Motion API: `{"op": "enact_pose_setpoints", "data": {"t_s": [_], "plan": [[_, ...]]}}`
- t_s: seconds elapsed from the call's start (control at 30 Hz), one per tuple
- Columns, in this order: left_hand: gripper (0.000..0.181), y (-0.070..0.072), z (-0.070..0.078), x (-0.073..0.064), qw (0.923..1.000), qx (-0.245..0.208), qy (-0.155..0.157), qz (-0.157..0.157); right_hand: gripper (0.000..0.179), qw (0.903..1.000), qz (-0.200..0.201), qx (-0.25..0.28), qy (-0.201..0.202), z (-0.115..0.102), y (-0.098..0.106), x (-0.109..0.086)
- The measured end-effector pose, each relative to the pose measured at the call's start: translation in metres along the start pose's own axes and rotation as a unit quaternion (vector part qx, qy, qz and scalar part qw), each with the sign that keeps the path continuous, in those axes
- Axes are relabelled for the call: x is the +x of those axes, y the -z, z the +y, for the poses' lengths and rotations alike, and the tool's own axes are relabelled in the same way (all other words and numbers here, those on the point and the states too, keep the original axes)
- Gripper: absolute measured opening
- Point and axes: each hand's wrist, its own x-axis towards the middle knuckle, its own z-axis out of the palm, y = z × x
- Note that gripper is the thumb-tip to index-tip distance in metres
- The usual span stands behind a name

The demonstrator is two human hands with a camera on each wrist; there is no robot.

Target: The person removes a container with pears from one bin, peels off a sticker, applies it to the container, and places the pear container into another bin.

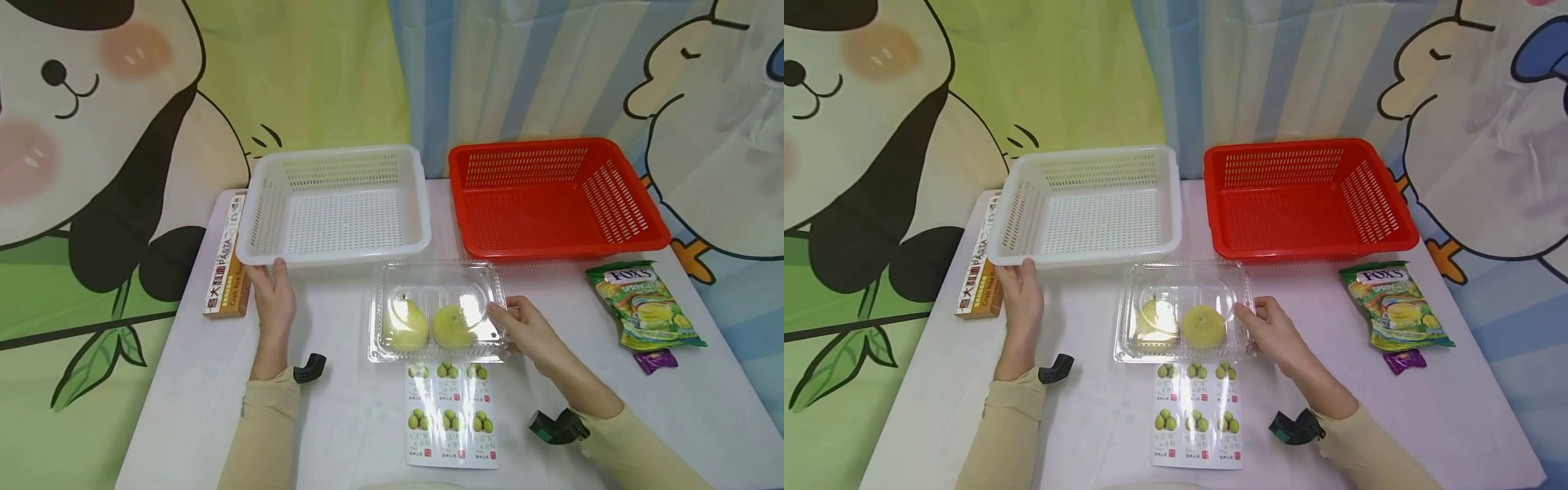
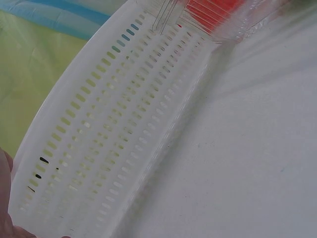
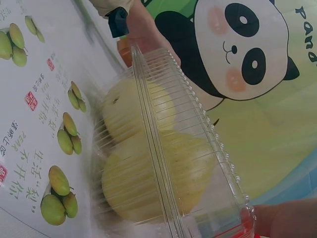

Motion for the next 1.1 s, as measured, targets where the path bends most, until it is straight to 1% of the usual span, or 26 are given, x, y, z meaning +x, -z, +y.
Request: {"op": "enact_pose_setpoints", "data": {"t_s": [0.07,0.2,0.3,0.37,0.43,0.53,0.6,0.67,0.77,0.9,1.0,1.1], "plan": [[0.059,0.001,-0.006,0.002,1.0000,-0.005,-0.003,-0.003,0.067,1.0000,-0.002,0.000,0.001,0.001,0.000,0.000],[0.060,0.004,-0.024,0.004,0.9999,-0.001,-0.002,-0.010,0.069,0.9999,-0.010,-0.002,0.006,0.002,0.001,0.000],[0.063,0.009,-0.032,0.001,0.9994,0.008,0.029,-0.017,0.071,0.9998,-0.017,-0.003,0.012,0.004,0.001,0.000],[0.065,0.013,-0.032,-0.004,0.9976,0.013,0.065,-0.020,0.072,0.9997,-0.019,-0.003,0.016,0.004,0.001,-0.002],[0.067,0.017,-0.028,-0.008,0.9948,0.018,0.097,-0.025,0.072,0.9997,-0.016,-0.007,0.018,0.004,0.001,-0.004],[0.067,0.023,-0.021,-0.016,0.9906,0.039,0.127,-0.033,0.070,0.9997,-0.006,-0.011,0.021,0.004,0.003,-0.010],[0.065,0.027,-0.016,-0.023,0.9885,0.051,0.136,-0.043,0.069,0.9996,0.001,-0.012,0.024,0.006,0.004,-0.013],[0.063,0.030,-0.012,-0.031,0.9851,0.064,0.147,-0.063,0.068,0.9997,0.008,-0.005,0.023,0.008,0.007,-0.017],[0.062,0.035,-0.010,-0.043,0.9772,0.081,0.165,-0.106,0.068,0.9996,0.015,0.009,0.022,0.013,0.011,-0.022],[0.058,0.040,-0.011,-0.058,0.9600,0.107,0.192,-0.173,0.070,0.9996,0.021,0.016,0.012,0.019,0.016,-0.028],[0.053,0.041,-0.014,-0.070,0.9471,0.115,0.204,-0.219,0.071,0.9997,0.022,0.013,0.004,0.022,0.018,-0.032],[0.045,0.039,-0.015,-0.084,0.9394,0.105,0.203,-0.255,0.072,0.9997,0.017,0.018,0.001,0.027,0.019,-0.036]]}}
